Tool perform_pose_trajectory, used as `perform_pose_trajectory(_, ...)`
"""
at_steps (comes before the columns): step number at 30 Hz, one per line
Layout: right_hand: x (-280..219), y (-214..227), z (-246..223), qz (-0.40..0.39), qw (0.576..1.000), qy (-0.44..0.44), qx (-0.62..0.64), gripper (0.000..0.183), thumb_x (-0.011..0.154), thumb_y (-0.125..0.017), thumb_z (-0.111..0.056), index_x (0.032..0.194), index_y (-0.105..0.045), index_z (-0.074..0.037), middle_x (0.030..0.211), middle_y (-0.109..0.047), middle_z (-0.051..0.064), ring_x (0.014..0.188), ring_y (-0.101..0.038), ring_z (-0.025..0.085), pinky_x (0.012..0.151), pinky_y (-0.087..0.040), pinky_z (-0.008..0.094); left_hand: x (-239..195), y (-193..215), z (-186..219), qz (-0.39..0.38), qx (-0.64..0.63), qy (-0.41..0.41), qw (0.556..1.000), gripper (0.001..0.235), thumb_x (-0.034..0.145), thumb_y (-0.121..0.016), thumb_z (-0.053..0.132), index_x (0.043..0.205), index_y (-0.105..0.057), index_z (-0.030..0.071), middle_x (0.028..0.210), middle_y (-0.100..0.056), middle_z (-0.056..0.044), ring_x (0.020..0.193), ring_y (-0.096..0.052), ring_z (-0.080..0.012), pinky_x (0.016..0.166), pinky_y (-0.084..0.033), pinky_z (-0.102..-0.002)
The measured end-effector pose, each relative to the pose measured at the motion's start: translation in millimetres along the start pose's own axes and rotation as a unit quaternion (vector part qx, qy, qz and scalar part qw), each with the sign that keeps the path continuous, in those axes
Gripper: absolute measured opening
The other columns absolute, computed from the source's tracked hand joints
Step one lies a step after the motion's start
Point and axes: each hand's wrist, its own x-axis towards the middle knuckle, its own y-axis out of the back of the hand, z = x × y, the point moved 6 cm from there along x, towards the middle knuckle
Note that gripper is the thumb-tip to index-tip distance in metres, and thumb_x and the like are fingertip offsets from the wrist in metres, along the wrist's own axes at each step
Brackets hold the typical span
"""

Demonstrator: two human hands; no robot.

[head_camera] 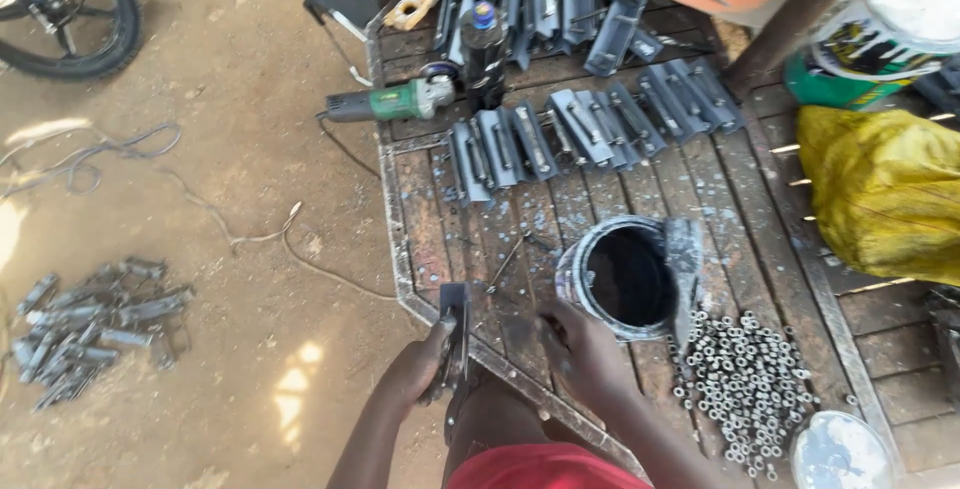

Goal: Painting small metal brackets with black paint using a brush and then handling small metal nuts on a workshop table.

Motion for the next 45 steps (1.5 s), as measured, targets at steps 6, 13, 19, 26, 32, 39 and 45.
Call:
perform_pose_trajectory(6, 98.9, -100.3, 50.7, -0.079, 0.981, -0.175, -0.029, 0.021, 0.1, -0.059, -0.03, 0.094, -0.06, -0.01, 0.074, -0.066, 0.011, 0.065, -0.062, 0.028, 0.058, -0.042, 0.045, -12.4, 23.0, -6.5, 0.048, 0.005, 0.03, 0.998, 0.076, 0.101, -0.033, 0.069, 0.071, -0.067, 0.009, 0.063, -0.066, -0.006, 0.049, -0.052, -0.0153, 0.057, -0.042, -0.032)
perform_pose_trajectory(13, 145.8, -133.4, 94.6, -0.032, 0.949, -0.309, -0.061, 0.015, 0.094, -0.071, -0.01, 0.103, -0.059, -0.007, 0.082, -0.062, 0.013, 0.068, -0.057, 0.027, 0.052, -0.04, 0.041, -9.0, 35.2, -16.1, 0.06, 0.048, 0.022, 0.997, 0.055, 0.107, -0.044, 0.057, 0.103, -0.07, 0.009, 0.079, -0.076, -0.001, 0.051, -0.065, -0.0058, 0.044, -0.052, -0.015)
perform_pose_trajectory(19, 155.8, -150.2, 129.6, -0.093, 0.925, -0.306, -0.204, 0.011, 0.099, -0.05, -0.01, 0.098, -0.06, -0.008, 0.08, -0.057, 0.008, 0.063, -0.051, 0.018, 0.047, -0.04, 0.029, 3.7, 44.5, -13.0, 0.088, 0.103, 0.009, 0.991, 0.079, 0.086, -0.058, 0.067, 0.139, -0.054, 0.007, 0.077, -0.077, 0.001, 0.065, -0.075, -0.0103, 0.064, -0.055, -0.028)
perform_pose_trajectory(26, 81.4, -74.0, 14.3, -0.089, 0.966, -0.211, 0.122, 0.02, 0.1, -0.054, -0.013, 0.117, -0.063, -0.007, 0.095, -0.069, 0.012, 0.081, -0.064, 0.026, 0.066, -0.046, 0.039, 23.8, 25.6, -16.6, -0.093, -0.203, 0.051, 0.973, 0.072, 0.095, -0.037, 0.07, 0.089, -0.067, 0.005, 0.075, -0.067, -0.008, 0.047, -0.038, -0.0088, 0.044, -0.027, -0.024)
perform_pose_trajectory(32, 24.4, -5.4, -16.5, -0.021, 0.958, -0.135, 0.252, 0.034, 0.096, -0.049, -0.009, 0.12, -0.074, -0.007, 0.097, -0.067, 0.007, 0.08, -0.057, 0.017, 0.071, -0.043, 0.03, 59.8, -5.6, -38.9, -0.275, -0.324, 0.051, 0.904, 0.093, 0.089, -0.037, 0.082, 0.086, -0.07, -0.005, 0.079, -0.073, -0.019, 0.038, -0.039, -0.0075, 0.032, -0.023, -0.018)
perform_pose_trajectory(39, -12.7, 17.4, -15.7, -0.071, 0.975, -0.094, 0.188, 0.03, 0.1, -0.046, -0.013, 0.114, -0.073, -0.013, 0.079, -0.056, 0.003, 0.07, -0.044, 0.015, 0.066, -0.036, 0.03, 78.8, -45.0, -44.5, -0.283, -0.316, 0.049, 0.904, 0.109, 0.091, -0.014, 0.087, 0.094, -0.071, -0.006, 0.076, -0.07, -0.021, 0.036, -0.027, -0.0098, 0.036, -0.019, -0.022)
perform_pose_trajectory(45, -41.7, 20.4, 18.2, -0.046, 0.98, -0.097, 0.167, 0.031, 0.1, -0.047, -0.011, 0.118, -0.072, -0.015, 0.088, -0.066, 0.002, 0.072, -0.053, 0.015, 0.067, -0.042, 0.029, 61.9, -60.7, -26.7, -0.258, -0.202, -0.04, 0.944, 0.111, 0.085, -0.009, 0.088, 0.09, -0.077, 0.001, 0.076, -0.074, -0.013, 0.063, -0.065, -0.0207, 0.065, -0.049, -0.033)
